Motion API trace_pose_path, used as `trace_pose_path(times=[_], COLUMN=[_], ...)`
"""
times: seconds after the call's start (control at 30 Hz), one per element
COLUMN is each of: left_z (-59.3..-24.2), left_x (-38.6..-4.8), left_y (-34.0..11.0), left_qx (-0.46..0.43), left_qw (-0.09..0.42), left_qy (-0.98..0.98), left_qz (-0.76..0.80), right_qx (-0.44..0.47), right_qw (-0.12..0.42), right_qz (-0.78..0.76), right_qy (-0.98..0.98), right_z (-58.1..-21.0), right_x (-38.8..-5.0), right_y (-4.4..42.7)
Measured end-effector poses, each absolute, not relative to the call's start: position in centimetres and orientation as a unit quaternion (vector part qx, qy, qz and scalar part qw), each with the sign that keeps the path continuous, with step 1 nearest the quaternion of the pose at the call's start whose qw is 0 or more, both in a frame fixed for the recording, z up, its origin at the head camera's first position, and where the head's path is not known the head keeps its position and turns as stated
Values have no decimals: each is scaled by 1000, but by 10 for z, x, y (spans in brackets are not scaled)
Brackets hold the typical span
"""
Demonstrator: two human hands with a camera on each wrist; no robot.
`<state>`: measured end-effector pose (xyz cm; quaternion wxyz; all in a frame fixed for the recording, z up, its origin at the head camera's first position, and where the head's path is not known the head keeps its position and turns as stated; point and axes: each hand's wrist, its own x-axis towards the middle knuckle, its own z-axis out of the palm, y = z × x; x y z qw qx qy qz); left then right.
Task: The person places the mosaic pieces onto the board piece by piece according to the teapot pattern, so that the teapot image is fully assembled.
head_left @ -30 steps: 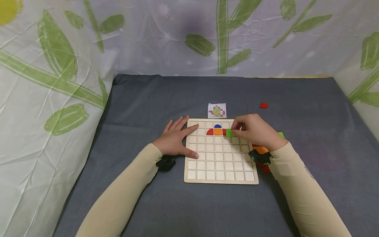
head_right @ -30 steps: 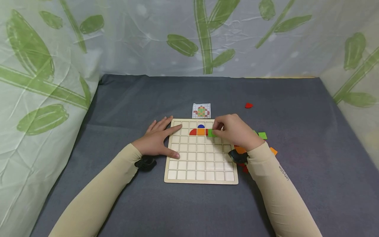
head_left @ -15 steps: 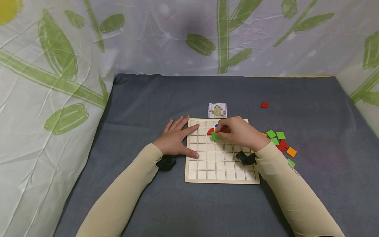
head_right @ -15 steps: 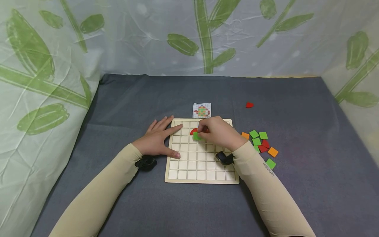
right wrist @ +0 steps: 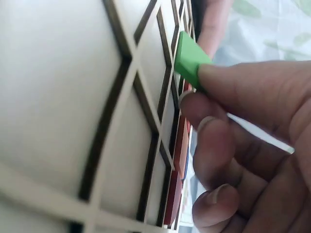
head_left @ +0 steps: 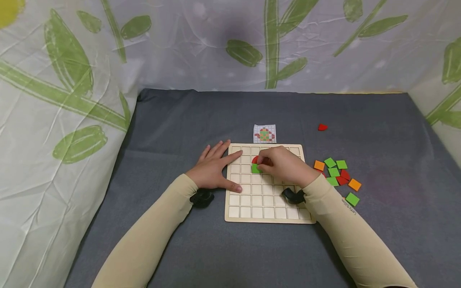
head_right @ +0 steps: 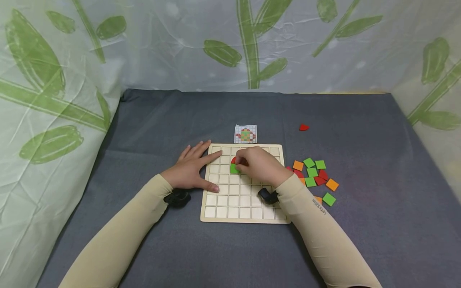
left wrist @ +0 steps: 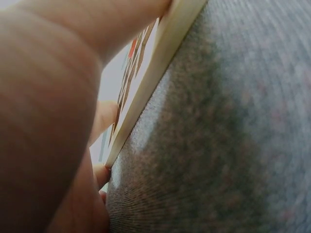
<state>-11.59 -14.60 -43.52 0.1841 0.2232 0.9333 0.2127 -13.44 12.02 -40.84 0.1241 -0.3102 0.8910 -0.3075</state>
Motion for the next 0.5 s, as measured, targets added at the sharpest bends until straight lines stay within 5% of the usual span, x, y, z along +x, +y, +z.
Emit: trace_pose_path(times=[0.5], left_z=[-437], left_x=[-116], left_y=[-146], left_qx=[226], left_qw=[183], left_qy=[932], left_qz=[216], right_qx=[-328], right_qw=[104], right_qz=[-283], right_qy=[895], right_z=[-412], right_x=[-131], right_y=[118])
